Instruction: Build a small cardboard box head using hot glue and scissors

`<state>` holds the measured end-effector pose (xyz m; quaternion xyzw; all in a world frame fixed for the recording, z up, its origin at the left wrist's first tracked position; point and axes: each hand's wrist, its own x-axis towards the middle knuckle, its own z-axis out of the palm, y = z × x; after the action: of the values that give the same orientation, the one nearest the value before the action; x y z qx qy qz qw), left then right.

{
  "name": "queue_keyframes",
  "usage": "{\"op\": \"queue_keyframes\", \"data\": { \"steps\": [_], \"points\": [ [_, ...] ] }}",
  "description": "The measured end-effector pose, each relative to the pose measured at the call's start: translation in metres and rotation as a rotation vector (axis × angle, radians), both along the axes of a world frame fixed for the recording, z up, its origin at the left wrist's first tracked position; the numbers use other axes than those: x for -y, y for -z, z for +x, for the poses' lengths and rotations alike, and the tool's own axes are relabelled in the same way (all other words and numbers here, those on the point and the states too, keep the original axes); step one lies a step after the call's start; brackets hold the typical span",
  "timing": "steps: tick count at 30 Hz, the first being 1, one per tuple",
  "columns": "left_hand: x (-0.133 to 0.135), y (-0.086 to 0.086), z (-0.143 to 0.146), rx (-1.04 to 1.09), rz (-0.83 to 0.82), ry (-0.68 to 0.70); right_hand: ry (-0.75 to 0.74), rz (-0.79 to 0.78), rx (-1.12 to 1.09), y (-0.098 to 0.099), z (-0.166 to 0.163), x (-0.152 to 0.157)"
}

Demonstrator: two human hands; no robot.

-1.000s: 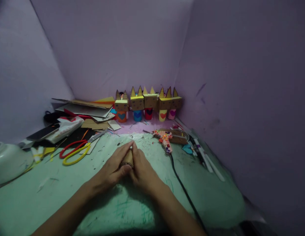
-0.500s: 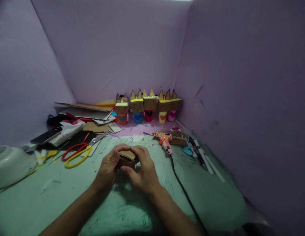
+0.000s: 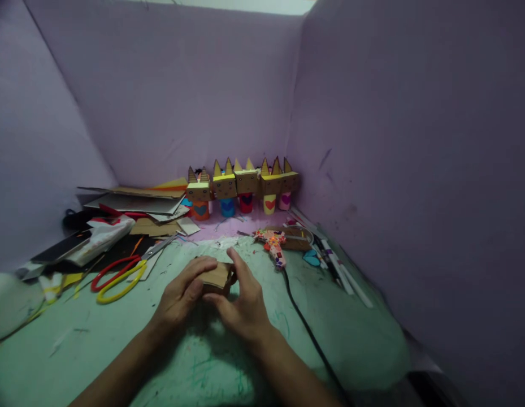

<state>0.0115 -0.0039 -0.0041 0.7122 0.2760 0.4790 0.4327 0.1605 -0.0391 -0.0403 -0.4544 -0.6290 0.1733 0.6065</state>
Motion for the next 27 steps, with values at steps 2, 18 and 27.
{"op": "queue_keyframes", "data": {
  "steps": [2,18,27],
  "points": [
    [0.001,0.0,0.0,0.053,-0.054,-0.003,-0.031,-0.012,-0.096,-0.001,0.0,0.0],
    [0.012,0.001,0.001,0.341,-0.428,0.069,-0.299,-0.251,-0.589,-0.016,0.009,-0.006],
    [0.013,-0.002,0.001,0.433,-0.434,0.084,-0.3,-0.294,-0.56,-0.018,0.009,-0.007]
  ]
}}
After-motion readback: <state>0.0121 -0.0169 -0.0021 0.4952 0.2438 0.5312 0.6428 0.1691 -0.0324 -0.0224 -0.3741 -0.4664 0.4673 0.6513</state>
